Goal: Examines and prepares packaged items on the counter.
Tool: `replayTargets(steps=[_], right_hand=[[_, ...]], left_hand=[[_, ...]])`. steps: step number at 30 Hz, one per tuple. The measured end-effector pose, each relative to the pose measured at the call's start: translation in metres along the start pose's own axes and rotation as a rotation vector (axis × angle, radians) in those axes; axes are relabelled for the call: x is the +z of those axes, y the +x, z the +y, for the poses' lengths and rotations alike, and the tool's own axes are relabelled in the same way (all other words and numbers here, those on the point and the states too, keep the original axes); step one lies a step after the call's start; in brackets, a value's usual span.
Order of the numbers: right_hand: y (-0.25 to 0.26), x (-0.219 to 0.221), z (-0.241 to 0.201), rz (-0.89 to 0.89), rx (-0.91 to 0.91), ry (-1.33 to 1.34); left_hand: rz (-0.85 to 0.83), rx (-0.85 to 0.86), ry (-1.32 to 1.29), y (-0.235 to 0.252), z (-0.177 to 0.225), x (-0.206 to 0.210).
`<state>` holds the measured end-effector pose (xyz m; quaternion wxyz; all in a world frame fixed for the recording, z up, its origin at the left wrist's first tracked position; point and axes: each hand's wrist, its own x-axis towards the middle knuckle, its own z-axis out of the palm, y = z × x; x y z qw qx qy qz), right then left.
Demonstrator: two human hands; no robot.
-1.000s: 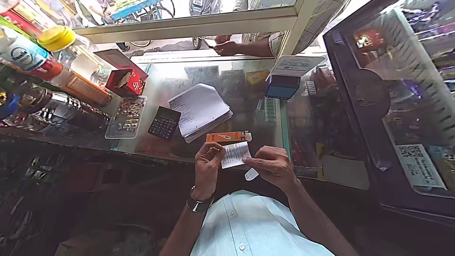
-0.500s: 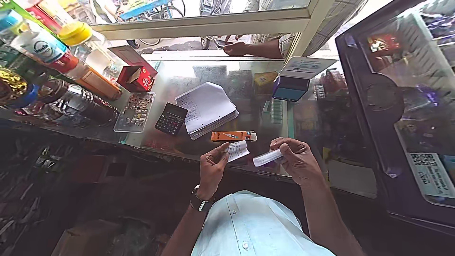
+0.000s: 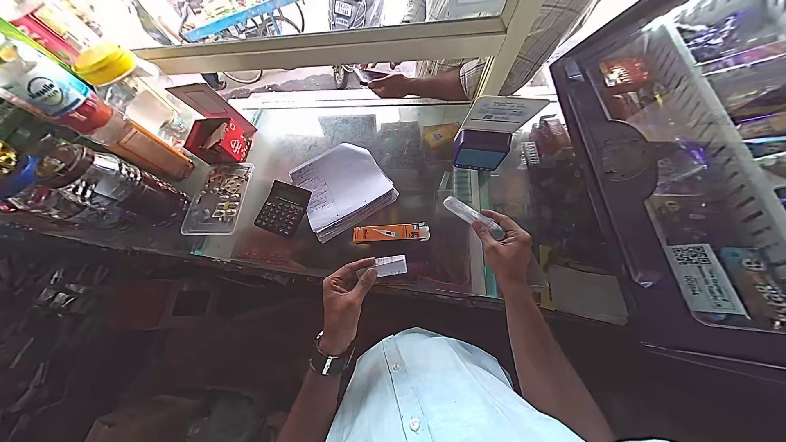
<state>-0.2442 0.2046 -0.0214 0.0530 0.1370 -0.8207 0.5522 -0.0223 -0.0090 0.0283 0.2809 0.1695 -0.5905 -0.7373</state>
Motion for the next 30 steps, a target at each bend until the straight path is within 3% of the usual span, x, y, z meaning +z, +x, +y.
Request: replayTargets(steps=[4,8,10,14,15,17,20,23,25,27,30], right_hand=[[0.004,0.002,0.037,0.031,-0.004,-0.299],[-0.002,0.006,0.033,0.076,-0.139,-0.411],[-0.016,0.004,-0.001,0.003,-0.215,-0.266],[-0.057,0.006,-0.052,-0.588,-0.239,0.392],[-0.061,0.008,-0.054,-0.616,-0.233,0.479],[-0.061,0.005,-0.050,-0.439,-0.250,0.416],[-0.042,-0.017,-0.038,-0.191,-0.208,0.295],[-0.027,-0.037,-0.027,-0.149,-0.172,0.241],[-0.022,-0.042,-0.026,-0.148,-0.212,0.339],[-0.025,-0.044,-0.028,-0.159,-0.214,0.524],[-0.035,-0.042,-0.033,-0.202,-0.073,0.807]], left_hand=[[0.051,-0.032,-0.002,-0.002,-0.004,-0.001],[0.059,-0.050,-0.018,-0.001,-0.006,0.008],[0.036,-0.018,-0.006,0.001,-0.008,0.014],[-0.090,0.031,0.020,0.001,-0.019,0.036],[-0.133,0.054,0.021,0.003,-0.024,0.043],[-0.195,0.170,0.174,0.016,-0.036,0.049],[-0.293,0.354,0.987,0.056,-0.051,0.040],[-0.482,0.285,1.485,0.093,-0.065,0.042],[-0.524,0.313,1.510,0.103,-0.069,0.043],[-0.513,0.444,1.407,0.096,-0.062,0.040],[-0.452,0.604,1.179,0.068,-0.053,0.031]])
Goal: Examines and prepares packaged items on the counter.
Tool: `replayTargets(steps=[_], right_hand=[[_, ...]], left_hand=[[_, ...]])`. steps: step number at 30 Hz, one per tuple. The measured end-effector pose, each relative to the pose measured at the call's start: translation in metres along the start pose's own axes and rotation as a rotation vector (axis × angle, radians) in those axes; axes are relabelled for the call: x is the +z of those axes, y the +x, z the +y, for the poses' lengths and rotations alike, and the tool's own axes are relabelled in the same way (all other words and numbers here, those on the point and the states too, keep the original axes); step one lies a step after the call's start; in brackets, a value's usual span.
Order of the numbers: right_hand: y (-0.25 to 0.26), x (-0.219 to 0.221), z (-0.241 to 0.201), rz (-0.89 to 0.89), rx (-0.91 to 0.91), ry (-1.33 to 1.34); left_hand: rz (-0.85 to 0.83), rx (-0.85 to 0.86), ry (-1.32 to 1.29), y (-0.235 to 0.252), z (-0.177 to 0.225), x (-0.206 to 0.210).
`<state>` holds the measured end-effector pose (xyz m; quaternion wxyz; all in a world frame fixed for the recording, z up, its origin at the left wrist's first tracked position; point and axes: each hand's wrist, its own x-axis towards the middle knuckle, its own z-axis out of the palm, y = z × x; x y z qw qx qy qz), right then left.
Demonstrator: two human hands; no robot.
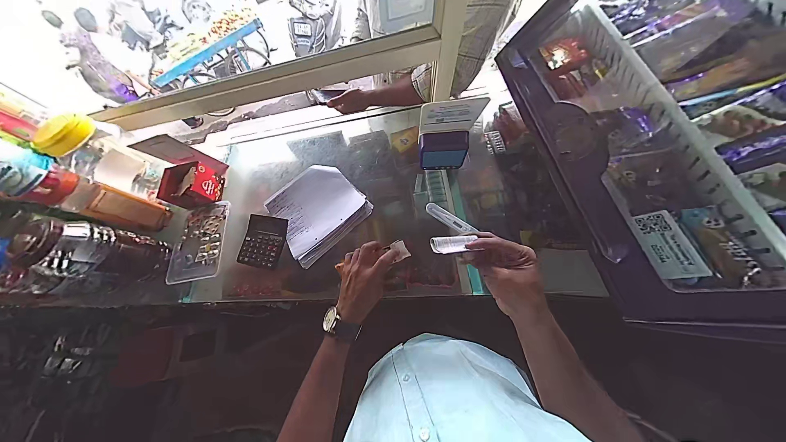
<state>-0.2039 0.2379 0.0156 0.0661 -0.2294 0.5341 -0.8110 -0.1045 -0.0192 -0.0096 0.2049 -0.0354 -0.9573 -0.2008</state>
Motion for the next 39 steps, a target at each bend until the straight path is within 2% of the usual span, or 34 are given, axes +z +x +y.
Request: replayTargets(steps=[4,6,12,16,19,24,28,32,36,39], right_hand=[[-0.003,0.020,-0.006,-0.135,0.063,0.114],[-0.002,0.038,-0.006,-0.112,0.031,0.089],[0.001,0.071,0.004,0.010,-0.193,-0.386],[-0.001,0.071,0.006,0.002,-0.231,-0.516],[-0.001,0.072,0.010,-0.068,-0.222,-0.559],[0.001,0.076,0.005,-0.242,-0.211,-0.733],[0.001,0.080,0.007,-0.302,-0.086,-0.810],[0.002,0.075,0.023,-0.204,0.099,-0.624],[0.002,0.073,0.038,-0.167,0.196,-0.383],[0.007,0.064,0.036,-0.212,0.195,-0.415]], left_hand=[[0.117,-0.020,-0.045,-0.024,0.014,-0.006],[0.173,-0.033,0.008,-0.025,0.021,-0.006],[0.282,-0.038,0.115,-0.025,0.026,-0.006],[0.342,-0.061,0.086,-0.034,0.023,-0.007],[0.365,-0.051,0.104,-0.035,0.023,-0.010],[0.329,-0.016,0.146,-0.035,0.023,-0.009],[0.265,-0.028,0.115,-0.033,0.027,-0.011],[0.136,-0.039,0.155,-0.031,0.026,-0.023],[0.001,-0.021,0.190,-0.031,0.022,-0.029],[-0.036,-0.040,0.200,-0.032,0.021,-0.027]])
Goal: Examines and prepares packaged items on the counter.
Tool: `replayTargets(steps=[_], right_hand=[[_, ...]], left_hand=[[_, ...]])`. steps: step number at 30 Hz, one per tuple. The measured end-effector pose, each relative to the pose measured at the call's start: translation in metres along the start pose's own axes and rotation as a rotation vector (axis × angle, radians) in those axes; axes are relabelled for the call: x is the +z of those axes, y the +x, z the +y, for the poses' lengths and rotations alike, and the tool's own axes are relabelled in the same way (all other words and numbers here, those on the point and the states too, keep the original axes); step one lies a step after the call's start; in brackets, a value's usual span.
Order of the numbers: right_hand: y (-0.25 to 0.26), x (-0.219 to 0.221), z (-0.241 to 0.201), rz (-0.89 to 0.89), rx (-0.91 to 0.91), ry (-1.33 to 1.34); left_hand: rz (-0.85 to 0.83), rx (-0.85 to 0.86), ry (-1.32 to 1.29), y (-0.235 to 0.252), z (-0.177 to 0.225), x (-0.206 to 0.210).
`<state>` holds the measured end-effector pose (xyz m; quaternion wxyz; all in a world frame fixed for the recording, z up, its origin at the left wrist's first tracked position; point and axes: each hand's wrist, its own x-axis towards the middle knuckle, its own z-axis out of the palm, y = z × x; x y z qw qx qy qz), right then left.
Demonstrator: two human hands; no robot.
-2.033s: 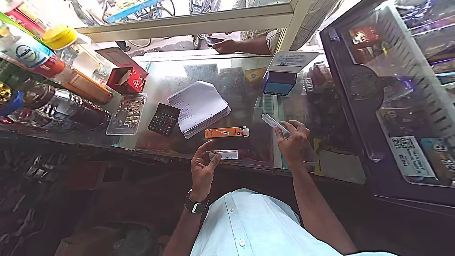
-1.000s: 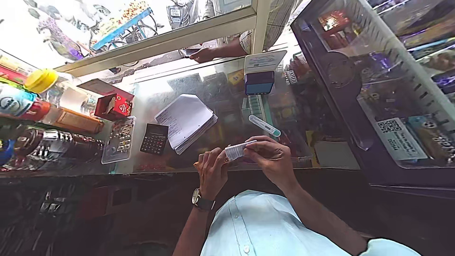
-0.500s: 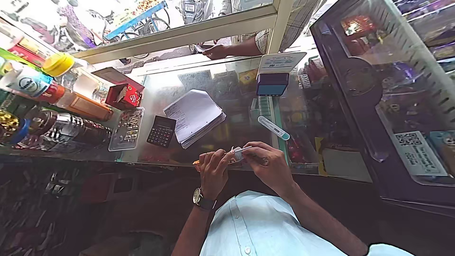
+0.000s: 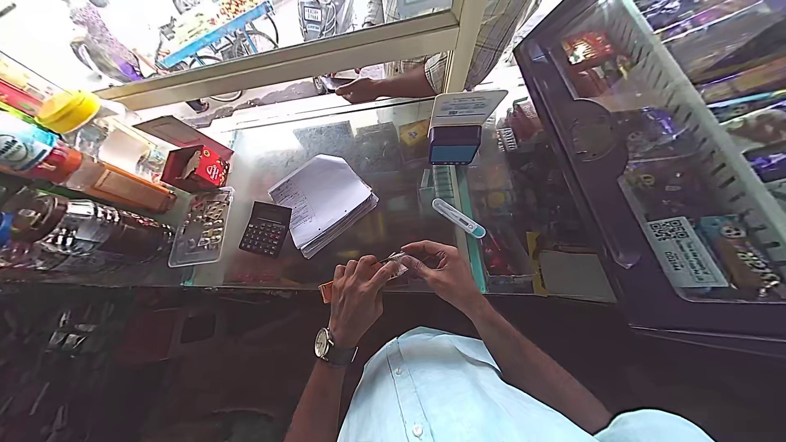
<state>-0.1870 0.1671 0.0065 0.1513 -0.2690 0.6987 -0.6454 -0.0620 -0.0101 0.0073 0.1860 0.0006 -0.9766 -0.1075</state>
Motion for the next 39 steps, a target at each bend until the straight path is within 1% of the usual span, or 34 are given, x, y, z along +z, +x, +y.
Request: replayTargets(steps=[1,2,3,5,6,7,8,10,12,13,14,16,18,22,25,27,30,34,39], right_hand=[[0.003,-0.009,0.001,0.045,-0.044,-0.131],[0.007,-0.021,0.003,0.121,-0.072,-0.320],[0.011,-0.035,0.005,0.173,-0.050,-0.508],[0.022,-0.065,0.018,0.172,0.083,-0.781],[0.026,-0.076,0.028,0.151,0.149,-0.857],[0.029,-0.083,0.040,0.137,0.177,-0.901],[0.028,-0.088,0.051,0.144,0.148,-0.915],[0.020,-0.091,0.059,0.200,-0.030,-0.803],[0.008,-0.086,0.038,0.177,-0.180,-0.521],[0.001,-0.081,0.021,0.122,-0.230,-0.403],[-0.005,-0.075,0.007,0.063,-0.279,-0.353],[-0.009,-0.065,-0.007,-0.012,-0.370,-0.425],[-0.007,-0.057,-0.005,-0.049,-0.428,-0.500],[-0.005,-0.055,-0.004,-0.103,-0.496,-0.518],[-0.002,-0.059,-0.006,-0.141,-0.550,-0.527],[0.000,-0.056,-0.005,-0.165,-0.570,-0.545],[0.002,-0.052,-0.008,-0.192,-0.576,-0.621],[0.004,-0.051,-0.013,-0.256,-0.570,-0.715],[0.006,-0.047,-0.011,-0.339,-0.587,-0.730]], left_hand=[[0.001,-0.010,-0.006,-0.001,-0.001,0.001],[0.005,-0.019,-0.008,-0.003,-0.002,0.001],[0.011,-0.027,-0.010,-0.005,-0.003,0.001],[0.030,-0.035,-0.013,-0.008,-0.005,0.002],[0.038,-0.036,-0.016,-0.010,-0.005,0.002],[0.042,-0.037,-0.017,-0.010,-0.006,0.002],[0.045,-0.037,-0.019,-0.011,-0.006,0.003],[0.053,-0.038,-0.023,-0.010,-0.006,0.004],[0.050,-0.045,-0.011,-0.011,-0.008,0.002],[0.043,-0.045,-0.011,-0.012,-0.008,0.002],[0.033,-0.042,-0.017,-0.012,-0.008,0.002],[0.032,-0.027,-0.030,-0.009,-0.008,0.003],[0.051,-0.014,-0.041,-0.006,-0.006,0.002],[0.080,-0.026,-0.057,-0.007,-0.006,0.000],[0.129,-0.037,-0.128,-0.008,-0.006,0.002],[0.157,-0.040,-0.157,-0.007,-0.006,0.001],[0.113,-0.064,-0.140,-0.007,-0.007,0.001],[0.069,-0.048,-0.091,-0.008,-0.011,0.000],[0.049,-0.032,-0.066,-0.011,-0.013,0.002]])
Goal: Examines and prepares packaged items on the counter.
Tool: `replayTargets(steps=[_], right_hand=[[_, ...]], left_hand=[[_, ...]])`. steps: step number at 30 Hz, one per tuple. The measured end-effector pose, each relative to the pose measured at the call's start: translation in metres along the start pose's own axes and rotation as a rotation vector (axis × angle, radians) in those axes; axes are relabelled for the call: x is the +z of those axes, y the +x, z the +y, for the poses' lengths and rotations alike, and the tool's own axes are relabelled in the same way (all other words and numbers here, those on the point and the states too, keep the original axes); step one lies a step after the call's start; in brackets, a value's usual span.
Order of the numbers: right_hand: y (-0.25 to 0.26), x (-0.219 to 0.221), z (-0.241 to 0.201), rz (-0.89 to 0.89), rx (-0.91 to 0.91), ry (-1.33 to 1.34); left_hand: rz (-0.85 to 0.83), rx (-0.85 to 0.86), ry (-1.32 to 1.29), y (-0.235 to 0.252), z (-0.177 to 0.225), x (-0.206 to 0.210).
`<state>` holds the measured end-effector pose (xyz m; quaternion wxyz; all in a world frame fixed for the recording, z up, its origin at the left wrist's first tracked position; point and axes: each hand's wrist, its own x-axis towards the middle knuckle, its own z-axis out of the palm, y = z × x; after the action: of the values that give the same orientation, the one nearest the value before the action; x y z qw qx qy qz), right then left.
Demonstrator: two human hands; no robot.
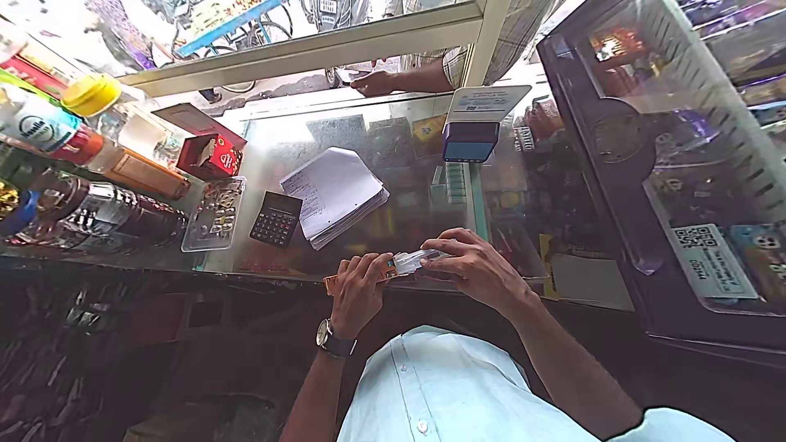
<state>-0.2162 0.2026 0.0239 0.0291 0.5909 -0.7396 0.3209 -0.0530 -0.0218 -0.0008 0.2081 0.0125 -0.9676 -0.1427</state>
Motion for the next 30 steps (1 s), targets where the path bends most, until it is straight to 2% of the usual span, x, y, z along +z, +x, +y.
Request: replayTargets(steps=[6,8,12,15,19,25,30], right_hand=[[0.007,0.019,-0.011,-0.024,-0.027,0.081],[0.007,0.027,-0.007,0.032,0.054,0.272],[-0.003,0.024,0.002,0.076,0.318,0.843],[-0.010,0.022,0.004,0.165,0.523,1.073],[-0.007,0.021,0.001,0.242,0.584,1.122],[0.003,0.031,0.003,0.286,0.484,1.075],[0.009,0.047,-0.007,0.284,0.476,1.045]], left_hand=[[-0.006,0.019,-0.005,0.005,0.009,0.004],[-0.010,0.008,-0.008,0.006,0.009,0.004],[-0.023,-0.005,-0.008,0.004,0.007,0.003],[-0.027,-0.006,-0.001,0.004,0.004,0.004],[-0.021,-0.008,-0.019,0.007,0.003,0.002],[0.005,0.006,-0.026,0.012,0.005,0.001],[0.024,0.010,-0.027,0.014,0.011,0.002]])
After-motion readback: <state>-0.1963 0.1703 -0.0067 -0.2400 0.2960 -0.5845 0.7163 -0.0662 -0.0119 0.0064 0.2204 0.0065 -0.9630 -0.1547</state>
